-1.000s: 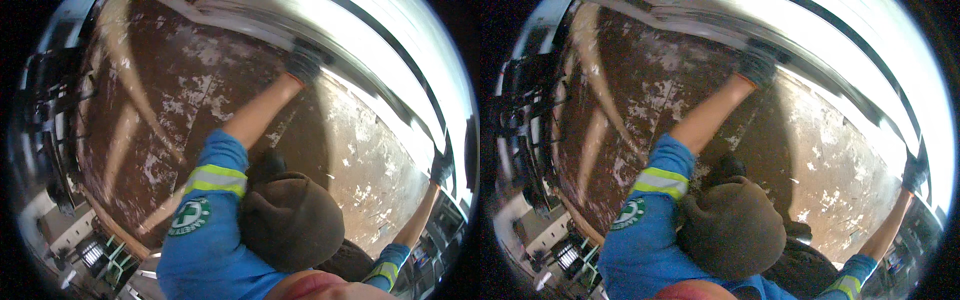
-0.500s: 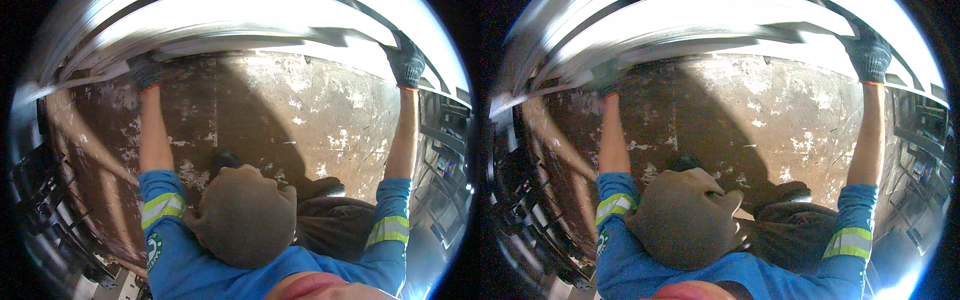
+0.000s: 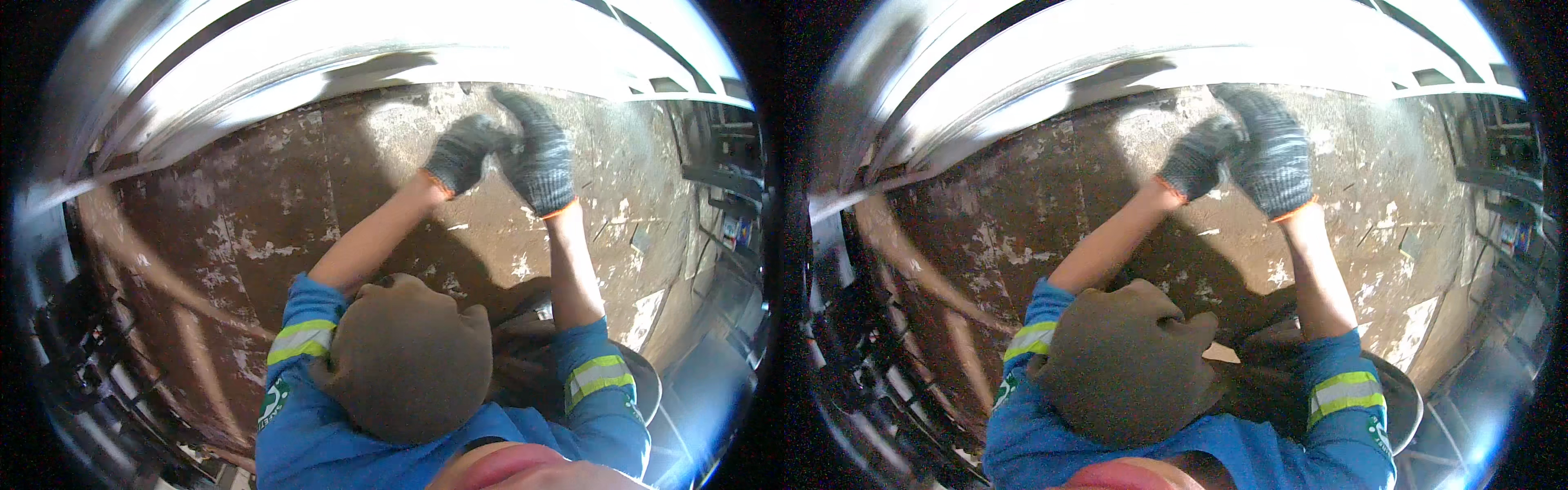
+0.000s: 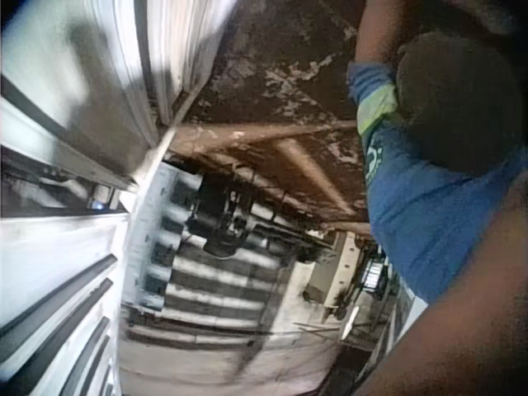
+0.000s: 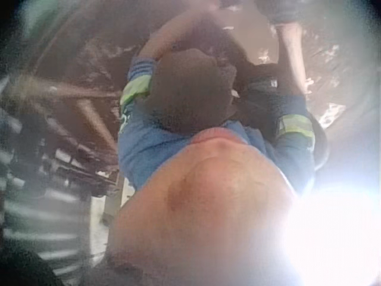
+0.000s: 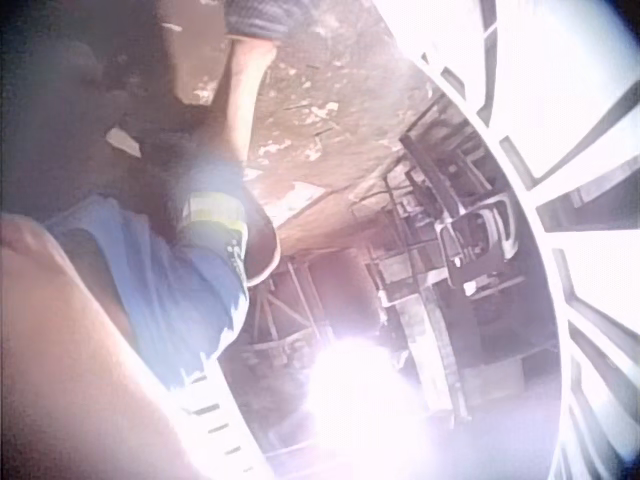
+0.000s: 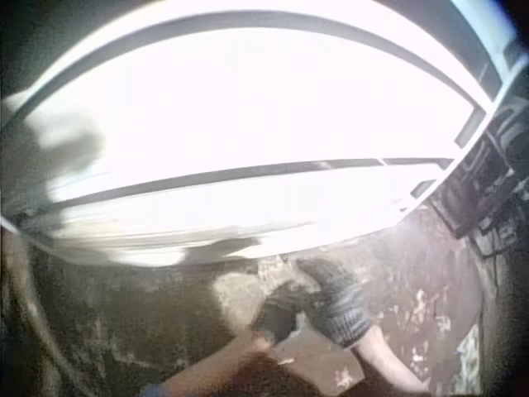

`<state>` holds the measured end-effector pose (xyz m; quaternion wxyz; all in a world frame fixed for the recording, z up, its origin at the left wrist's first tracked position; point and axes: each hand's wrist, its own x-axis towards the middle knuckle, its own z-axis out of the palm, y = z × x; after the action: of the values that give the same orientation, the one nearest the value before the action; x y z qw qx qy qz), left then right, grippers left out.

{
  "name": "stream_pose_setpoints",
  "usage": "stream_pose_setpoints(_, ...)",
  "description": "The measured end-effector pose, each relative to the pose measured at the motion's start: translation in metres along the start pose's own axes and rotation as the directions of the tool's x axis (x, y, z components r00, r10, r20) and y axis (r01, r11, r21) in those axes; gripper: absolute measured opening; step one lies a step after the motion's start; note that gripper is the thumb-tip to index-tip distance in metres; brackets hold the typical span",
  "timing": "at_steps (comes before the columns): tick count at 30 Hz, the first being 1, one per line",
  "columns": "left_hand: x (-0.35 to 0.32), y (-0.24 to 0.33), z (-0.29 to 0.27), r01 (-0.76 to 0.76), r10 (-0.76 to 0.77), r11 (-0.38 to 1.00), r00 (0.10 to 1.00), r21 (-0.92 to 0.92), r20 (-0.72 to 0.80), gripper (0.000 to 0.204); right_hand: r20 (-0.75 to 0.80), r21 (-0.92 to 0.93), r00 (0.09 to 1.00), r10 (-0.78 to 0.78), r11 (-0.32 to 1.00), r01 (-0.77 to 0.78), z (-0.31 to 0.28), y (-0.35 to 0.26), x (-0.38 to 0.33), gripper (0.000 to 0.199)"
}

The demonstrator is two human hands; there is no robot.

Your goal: The person kneels on the floor and uses a sanding block to sand the edges and flat surfaces of white wooden trim pieces. The person repeatedly rubs the sanding block along the trim's length and corners.

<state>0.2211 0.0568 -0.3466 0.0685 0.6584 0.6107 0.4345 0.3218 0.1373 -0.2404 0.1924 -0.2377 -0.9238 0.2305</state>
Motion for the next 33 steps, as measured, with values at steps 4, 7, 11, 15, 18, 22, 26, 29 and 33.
stream_pose_setpoints(4, -0.062, -0.016, -0.071, 0.377, -0.429, 0.877, 0.894, 0.299, 0.13, 0.028, 0.397, 0.089, 0.918, 0.004, 0.995, -0.043, 0.058, -0.024, -0.018, 0.044)
stream_pose_setpoints(7, -0.087, -0.008, -0.102, 0.422, -0.476, 0.851, 0.871, 0.312, 0.12, 0.031, 0.384, 0.062, 0.923, 0.005, 0.998, -0.031, 0.086, -0.048, -0.016, 0.033)
stream_pose_setpoints(11, -0.101, -0.007, -0.143, 0.253, -0.292, 0.791, 0.956, 0.557, -0.02, 0.04, 0.291, 0.034, 0.949, -0.118, 0.993, 0.113, 0.11, -0.052, -0.009, 0.022)
stream_pose_setpoints(15, -0.081, -0.008, -0.191, 0.272, -0.311, 0.781, 0.95, 0.562, -0.028, 0.036, 0.136, 0.017, 0.982, -0.131, 0.991, 0.13, 0.113, -0.052, -0.003, 0.017)
stream_pose_setpoints(18, -0.072, -0.016, -0.193, 0.233, -0.322, 0.796, 0.945, 0.559, 0.064, 0.019, -0.072, 0.077, 0.982, -0.172, 0.981, 0.178, 0.117, -0.051, 0.0, 0.017)
stream_pose_setpoints(22, -0.051, -0.011, -0.188, 0.166, -0.26, 0.777, 0.963, 0.607, 0.069, 0.012, -0.269, -0.108, 0.959, -0.085, 0.992, 0.057, 0.114, -0.059, 0.003, 0.026)
stream_pose_setpoints(26, -0.041, -0.017, -0.163, 0.068, -0.205, 0.697, 0.973, 0.714, 0.107, 0.017, -0.232, -0.175, 0.972, -0.045, 0.985, 0.004, 0.111, -0.064, 0.011, 0.028)
stream_pose_setpoints(29, -0.03, -0.024, -0.151, -0.046, -0.077, 0.646, 0.989, 0.762, 0.124, 0.022, -0.225, -0.057, 0.972, -0.064, 0.997, 0.052, 0.106, -0.049, 0.019, 0.029)
stream_pose_setpoints(33, -0.015, -0.02, -0.145, -0.063, 0.019, 0.679, 0.998, 0.732, 0.068, 0.013, -0.198, -0.089, 0.958, -0.207, 0.977, 0.193, 0.113, -0.027, 0.025, 0.028)
